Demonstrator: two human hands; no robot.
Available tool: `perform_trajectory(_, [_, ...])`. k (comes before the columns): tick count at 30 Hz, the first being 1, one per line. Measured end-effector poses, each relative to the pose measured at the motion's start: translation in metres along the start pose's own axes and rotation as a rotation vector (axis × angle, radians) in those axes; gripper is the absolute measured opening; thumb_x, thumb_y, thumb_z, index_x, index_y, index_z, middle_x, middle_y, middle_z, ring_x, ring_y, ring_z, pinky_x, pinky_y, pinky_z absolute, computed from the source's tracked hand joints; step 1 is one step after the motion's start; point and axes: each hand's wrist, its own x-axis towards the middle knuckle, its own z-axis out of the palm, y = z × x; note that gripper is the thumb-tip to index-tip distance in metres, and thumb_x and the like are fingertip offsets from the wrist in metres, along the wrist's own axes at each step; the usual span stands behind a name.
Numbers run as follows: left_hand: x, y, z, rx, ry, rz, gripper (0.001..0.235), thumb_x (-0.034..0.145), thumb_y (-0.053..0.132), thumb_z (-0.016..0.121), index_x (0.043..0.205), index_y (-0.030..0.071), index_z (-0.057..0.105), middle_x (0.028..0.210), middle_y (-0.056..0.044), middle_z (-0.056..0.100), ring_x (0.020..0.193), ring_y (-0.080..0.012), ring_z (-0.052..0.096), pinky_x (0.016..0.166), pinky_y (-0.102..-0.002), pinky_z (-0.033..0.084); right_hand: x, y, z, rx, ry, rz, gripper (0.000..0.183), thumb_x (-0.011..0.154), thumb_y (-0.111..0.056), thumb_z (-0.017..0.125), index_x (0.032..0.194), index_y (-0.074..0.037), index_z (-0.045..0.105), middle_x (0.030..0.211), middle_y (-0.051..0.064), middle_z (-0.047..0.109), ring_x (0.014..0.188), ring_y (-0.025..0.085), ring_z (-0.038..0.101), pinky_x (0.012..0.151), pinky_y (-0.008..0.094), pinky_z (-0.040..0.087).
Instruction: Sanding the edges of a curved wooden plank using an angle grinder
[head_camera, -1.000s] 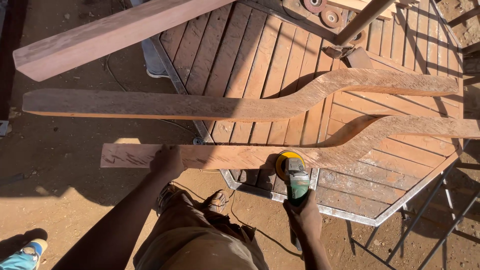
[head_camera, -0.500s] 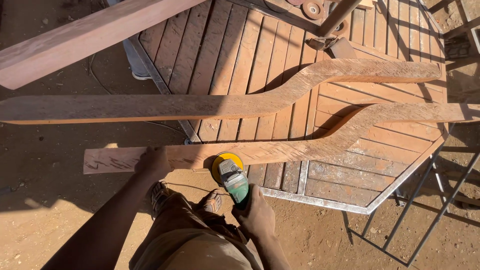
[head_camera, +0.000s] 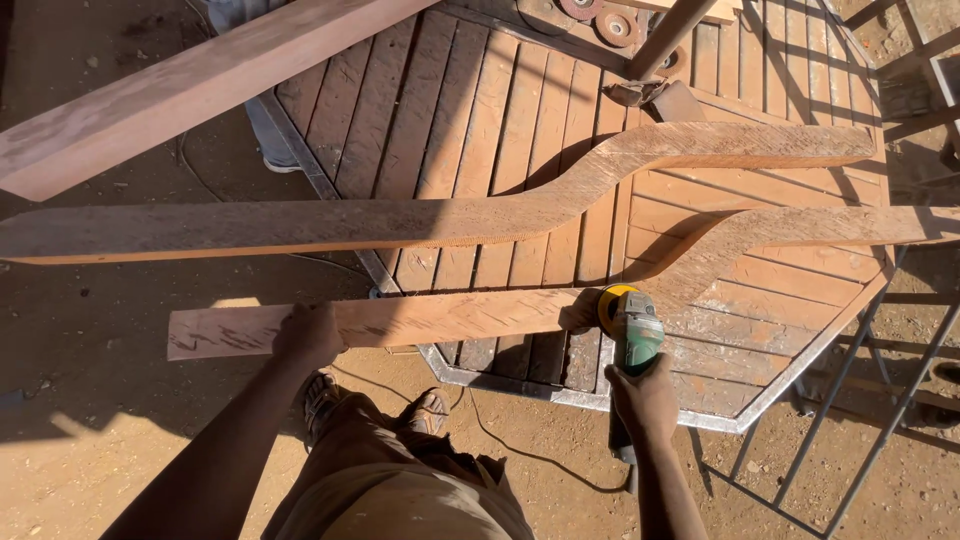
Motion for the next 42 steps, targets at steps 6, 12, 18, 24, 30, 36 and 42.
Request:
perform_trajectory(6, [0.031,-0.009,0.022,-0.018,-0.063,-0.056,0.055,0.089,0.023,0.069,0.14,0.005,0.054,0.131,-0.025,0.057,0.119,-0.0462,0.062,0.094,-0.058,0.057,-0.068,-0.079,0.026,0.007,-0.135,-0.085,0.06,0.078,-0.036,0.078,0.119,-0.009,0.042,0.108,0.026,0.07,0.095,0.047,0.07,0.077,0.058,0.055])
perform_trajectory(12, [0.033,-0.008,0.022,-0.048,-0.173,-0.143,0.063,0.091,0.03,0.075,0.146,0.015,0.048,0.141,-0.021,0.048,0.125,-0.0426,0.057,0.094,-0.056,0.056,-0.095,-0.116,0.052,-0.273,-0.412,-0.315,0.055,0.09,-0.029,0.074,0.13,-0.013,0.041,0.111,0.008,0.069,0.081,0.024,0.075,0.07,0.044,0.066])
perform_trajectory(18, [0.035,-0.004,0.019,-0.048,-0.159,-0.154,0.064,0.092,0.025,0.07,0.15,0.01,0.045,0.142,-0.023,0.046,0.126,-0.045,0.056,0.097,-0.057,0.056,-0.044,-0.084,0.011,-0.171,-0.266,-0.092,0.054,0.084,-0.04,0.078,0.119,-0.014,0.044,0.108,0.017,0.07,0.085,0.037,0.074,0.071,0.053,0.058])
perform_trajectory(24, [0.039,-0.008,0.027,-0.049,-0.126,-0.127,0.06,0.091,0.021,0.07,0.146,0.006,0.049,0.138,-0.026,0.05,0.124,-0.0454,0.058,0.096,-0.057,0.057,-0.009,-0.059,-0.047,-0.092,-0.024,0.152,0.06,0.077,-0.039,0.071,0.122,-0.008,0.045,0.108,0.023,0.073,0.093,0.045,0.069,0.078,0.056,0.051])
perform_trajectory(30, [0.039,-0.005,0.025,-0.049,-0.132,-0.155,0.061,0.093,0.025,0.069,0.148,0.007,0.047,0.141,-0.026,0.049,0.125,-0.0458,0.058,0.097,-0.057,0.057,0.001,-0.04,0.002,-0.009,-0.052,0.067,0.065,0.085,-0.044,0.078,0.122,-0.007,0.039,0.106,0.022,0.075,0.083,0.039,0.074,0.069,0.053,0.061])
perform_trajectory(36, [0.04,-0.009,0.026,-0.055,-0.164,-0.145,0.067,0.091,0.028,0.073,0.15,0.012,0.045,0.143,-0.023,0.046,0.126,-0.0448,0.056,0.097,-0.058,0.055,-0.063,-0.105,0.039,-0.137,-0.296,-0.211,0.055,0.086,-0.042,0.077,0.113,-0.013,0.039,0.112,0.018,0.069,0.084,0.043,0.071,0.064,0.057,0.053])
perform_trajectory(42, [0.043,-0.01,0.028,-0.054,-0.167,-0.144,0.072,0.086,0.03,0.081,0.147,0.014,0.047,0.143,-0.022,0.047,0.129,-0.0447,0.054,0.097,-0.058,0.054,-0.05,-0.099,0.027,-0.34,-0.361,-0.306,0.043,0.088,-0.025,0.068,0.12,-0.015,0.041,0.119,0.011,0.065,0.093,0.04,0.073,0.068,0.056,0.058])
